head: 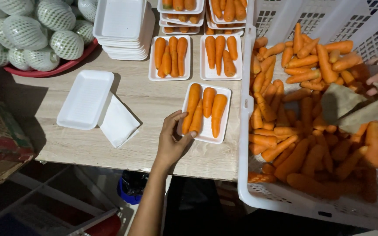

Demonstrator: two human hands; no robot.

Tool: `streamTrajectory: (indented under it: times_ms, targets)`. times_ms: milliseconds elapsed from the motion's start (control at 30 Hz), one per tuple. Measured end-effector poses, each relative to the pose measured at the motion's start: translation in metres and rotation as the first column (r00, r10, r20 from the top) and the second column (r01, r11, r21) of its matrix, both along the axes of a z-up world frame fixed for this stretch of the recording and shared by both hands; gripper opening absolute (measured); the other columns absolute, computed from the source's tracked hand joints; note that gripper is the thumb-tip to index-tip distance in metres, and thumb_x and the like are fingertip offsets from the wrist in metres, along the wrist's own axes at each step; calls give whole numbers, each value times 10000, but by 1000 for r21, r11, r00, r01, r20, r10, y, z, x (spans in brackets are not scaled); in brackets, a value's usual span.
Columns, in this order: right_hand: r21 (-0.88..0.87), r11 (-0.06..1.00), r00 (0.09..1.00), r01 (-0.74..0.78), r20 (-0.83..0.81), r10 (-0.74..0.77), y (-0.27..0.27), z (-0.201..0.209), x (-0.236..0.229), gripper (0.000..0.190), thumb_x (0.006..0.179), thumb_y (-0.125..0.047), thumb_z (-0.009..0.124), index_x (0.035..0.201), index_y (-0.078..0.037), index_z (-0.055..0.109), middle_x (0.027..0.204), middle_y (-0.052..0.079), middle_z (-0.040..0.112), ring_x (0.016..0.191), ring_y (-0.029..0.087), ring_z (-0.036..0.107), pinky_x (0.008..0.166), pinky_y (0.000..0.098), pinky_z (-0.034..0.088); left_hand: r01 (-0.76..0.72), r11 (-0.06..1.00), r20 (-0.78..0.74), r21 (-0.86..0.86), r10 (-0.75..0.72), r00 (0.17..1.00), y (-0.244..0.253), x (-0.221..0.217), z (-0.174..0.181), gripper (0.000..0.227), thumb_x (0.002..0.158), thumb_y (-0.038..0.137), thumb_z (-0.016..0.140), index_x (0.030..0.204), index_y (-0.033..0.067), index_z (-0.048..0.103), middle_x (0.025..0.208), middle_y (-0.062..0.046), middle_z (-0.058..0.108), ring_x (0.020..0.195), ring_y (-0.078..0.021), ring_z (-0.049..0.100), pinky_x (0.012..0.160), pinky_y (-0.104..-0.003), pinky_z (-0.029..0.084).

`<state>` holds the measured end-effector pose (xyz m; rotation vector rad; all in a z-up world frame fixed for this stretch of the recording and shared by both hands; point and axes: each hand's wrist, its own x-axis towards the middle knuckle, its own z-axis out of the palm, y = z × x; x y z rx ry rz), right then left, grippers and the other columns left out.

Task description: The person sorts carrots from a white crate, wipes them with a cloth, and places them onto white foam trays.

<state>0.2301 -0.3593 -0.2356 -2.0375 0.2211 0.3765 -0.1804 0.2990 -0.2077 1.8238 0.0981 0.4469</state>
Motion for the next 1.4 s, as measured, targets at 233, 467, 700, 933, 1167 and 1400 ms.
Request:
streamTrajectory:
  times_ms: [233, 467, 700, 933, 1167, 1400]
  targets:
    - [-23, 1000, 984, -3, 179, 7, 75, 27, -61, 397, 1257, -387, 336, 1507, -123, 495, 953, 167, 599, 678, 386, 580, 683, 536, 556, -5, 996, 9, 87, 4, 1000, -1, 2, -6, 528, 846, 202, 802, 1330, 111, 611, 1405, -159, 498, 1415, -276, 464, 1185, -391, 385]
    - [-174, 958, 929, 229, 334, -162, 211, 161, -190, 79, 1103, -171, 577, 1060, -147, 639, 832, 101, 688, 615, 213, 664, 499, 403, 564, -153, 916, 227, 372, 70, 971, -14, 22, 44, 471, 943, 235, 700, 1334, 11, 561, 1308, -244, 538, 1297, -400, 482, 1115, -499, 410]
    - [-179, 980, 952, 84, 306, -26, 232, 197, -215, 219, 1203, -156, 489, 1253, 19, 612, 865, 215, 692, 633, 311, 617, 651, 467, 574, -18, 941, 426, 337, -135, 895, -101, 75, 174, 326, 966, 146, 727, 1242, 31, 596, 1208, -145, 623, 1146, -298, 585, 976, -380, 514]
    - [-89, 991, 970, 95, 231, -73, 198, 176, -188, 165, 1067, -66, 491, 960, -8, 603, 750, 182, 640, 557, 267, 551, 445, 371, 469, 207, 601, 95, 772, -431, 897, -253, 194, 190, 322, 860, -6, 526, 1168, 62, 591, 1101, -218, 629, 1099, -484, 589, 677, -589, 546]
    - [-174, 983, 982, 61, 188, -28, 196, 181, -186, 114, 1026, -114, 505, 970, -63, 590, 771, 193, 695, 592, 241, 618, 522, 368, 520, 291, 168, -190, 942, -450, 873, -323, 303, 84, 287, 951, 68, 487, 1144, 119, 693, 1160, -155, 715, 1065, -375, 691, 789, -523, 588]
    - [-231, 972, 985, 32, 173, 8, 209, 200, -197, 152, 1038, -143, 524, 1001, -67, 651, 826, 117, 728, 749, 185, 679, 693, 320, 544, 548, 102, -493, 831, -322, 808, -315, 307, 56, 526, 996, 229, 431, 1520, 237, 392, 1651, -134, 195, 1384, -359, 446, 1005, -506, 474]
